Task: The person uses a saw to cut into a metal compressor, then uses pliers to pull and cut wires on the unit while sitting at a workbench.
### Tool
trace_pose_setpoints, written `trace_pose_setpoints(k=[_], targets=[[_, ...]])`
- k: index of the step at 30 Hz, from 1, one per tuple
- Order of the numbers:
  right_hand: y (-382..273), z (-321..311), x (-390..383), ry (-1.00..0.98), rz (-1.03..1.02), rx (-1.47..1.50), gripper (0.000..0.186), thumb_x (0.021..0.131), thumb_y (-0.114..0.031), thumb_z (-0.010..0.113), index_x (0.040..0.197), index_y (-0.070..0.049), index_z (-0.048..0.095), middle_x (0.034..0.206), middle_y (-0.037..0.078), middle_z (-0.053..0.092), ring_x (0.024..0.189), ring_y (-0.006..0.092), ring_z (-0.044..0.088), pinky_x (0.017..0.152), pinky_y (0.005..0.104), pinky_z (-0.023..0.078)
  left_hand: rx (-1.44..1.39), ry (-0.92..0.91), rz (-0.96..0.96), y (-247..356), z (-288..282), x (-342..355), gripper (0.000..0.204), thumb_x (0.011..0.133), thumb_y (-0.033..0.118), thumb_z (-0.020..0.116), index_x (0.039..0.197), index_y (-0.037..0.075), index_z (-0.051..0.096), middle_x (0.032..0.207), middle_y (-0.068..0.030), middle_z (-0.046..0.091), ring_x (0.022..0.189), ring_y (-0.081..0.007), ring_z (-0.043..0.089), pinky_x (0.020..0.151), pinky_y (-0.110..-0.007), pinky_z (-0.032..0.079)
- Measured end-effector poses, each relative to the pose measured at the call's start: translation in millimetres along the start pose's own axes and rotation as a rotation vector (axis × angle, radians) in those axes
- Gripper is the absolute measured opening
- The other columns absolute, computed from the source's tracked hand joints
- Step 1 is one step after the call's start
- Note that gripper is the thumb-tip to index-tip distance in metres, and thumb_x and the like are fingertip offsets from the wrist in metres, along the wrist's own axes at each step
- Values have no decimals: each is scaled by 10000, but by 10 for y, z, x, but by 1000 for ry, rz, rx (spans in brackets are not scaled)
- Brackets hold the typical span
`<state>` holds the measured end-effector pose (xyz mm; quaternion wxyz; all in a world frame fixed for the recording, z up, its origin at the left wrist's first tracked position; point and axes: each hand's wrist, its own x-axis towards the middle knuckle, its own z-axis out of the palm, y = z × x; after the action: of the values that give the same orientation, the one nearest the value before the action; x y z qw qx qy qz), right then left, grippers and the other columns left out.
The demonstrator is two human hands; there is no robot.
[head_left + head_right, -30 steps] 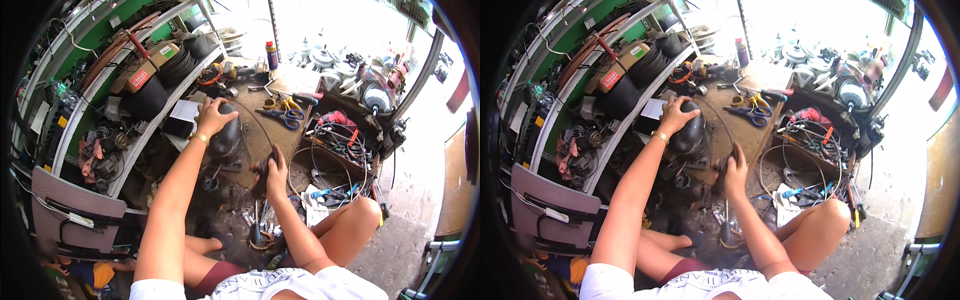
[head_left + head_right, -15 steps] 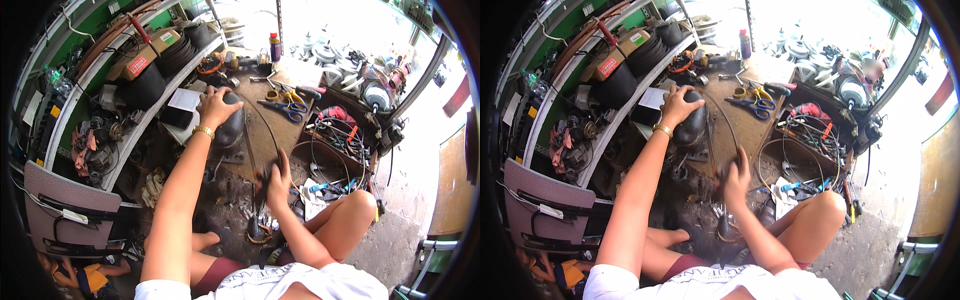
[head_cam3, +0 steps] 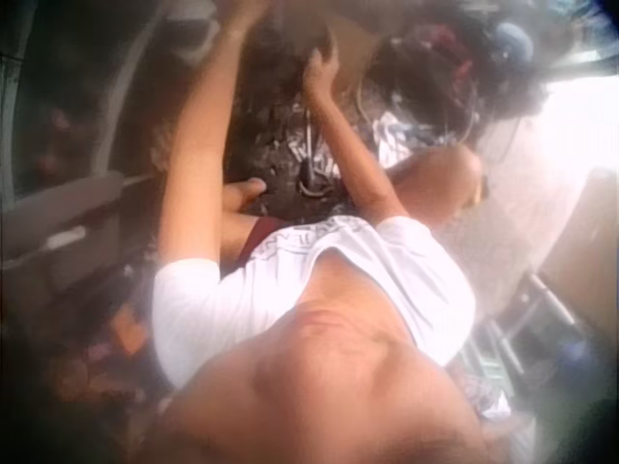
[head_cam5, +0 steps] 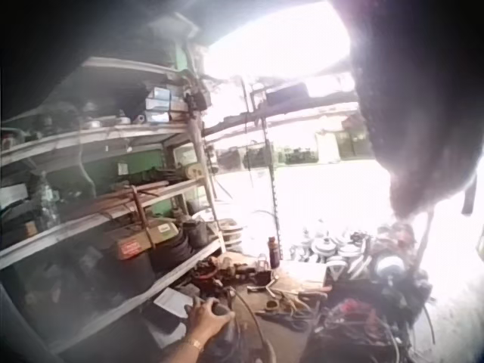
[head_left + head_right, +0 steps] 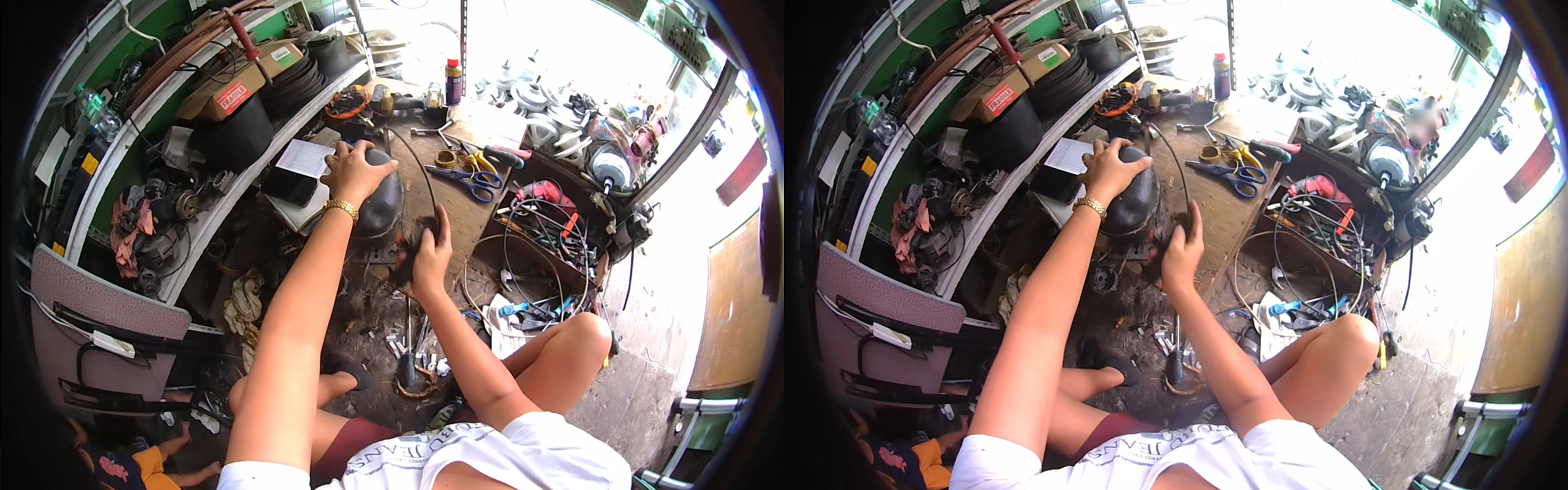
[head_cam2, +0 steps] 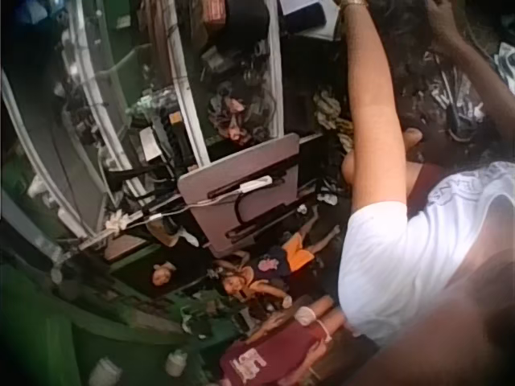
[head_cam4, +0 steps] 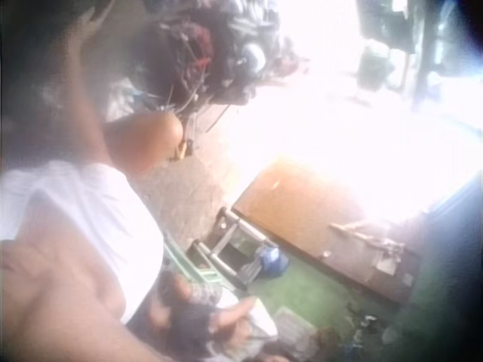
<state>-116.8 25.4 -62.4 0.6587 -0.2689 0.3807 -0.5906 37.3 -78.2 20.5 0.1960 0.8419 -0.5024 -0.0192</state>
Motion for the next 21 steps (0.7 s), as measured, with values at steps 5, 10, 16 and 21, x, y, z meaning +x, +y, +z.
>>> trace_pose_setpoints(k=[5,10,16,21], targets=[[83,-344,-761,-6,-10,-83,543,963,-4,370,1495,-110,348,866,110,613,555,151,586,461,269,492,45,-18,-39,-173,-86,-77,668,709,620,743,1254,258,605,1373,-96,448,1297,-430,420,968,-630,405],[64,-56,-30,0,-18,-51,524,991,-44,382,1504,-143,334,827,122,603,508,165,556,450,309,485,37,-25,-42,-2,-17,-18,667,709,628,737,1252,263,605,1364,-92,452,1281,-432,434,958,-621,415],[157,-279,-581,-14,92,-9,562,978,-38,370,1522,-143,275,820,138,604,526,184,578,448,294,490,50,-14,-69,-188,-23,-82,667,706,634,737,1249,265,612,1357,-95,458,1278,-427,434,954,-624,407],[108,-1,-135,-14,15,72,541,979,-46,382,1507,-142,310,819,117,598,537,171,563,440,293,471,22,-8,-49,-72,-64,26,668,703,632,736,1248,266,612,1367,-88,461,1282,-417,433,945,-624,413]])
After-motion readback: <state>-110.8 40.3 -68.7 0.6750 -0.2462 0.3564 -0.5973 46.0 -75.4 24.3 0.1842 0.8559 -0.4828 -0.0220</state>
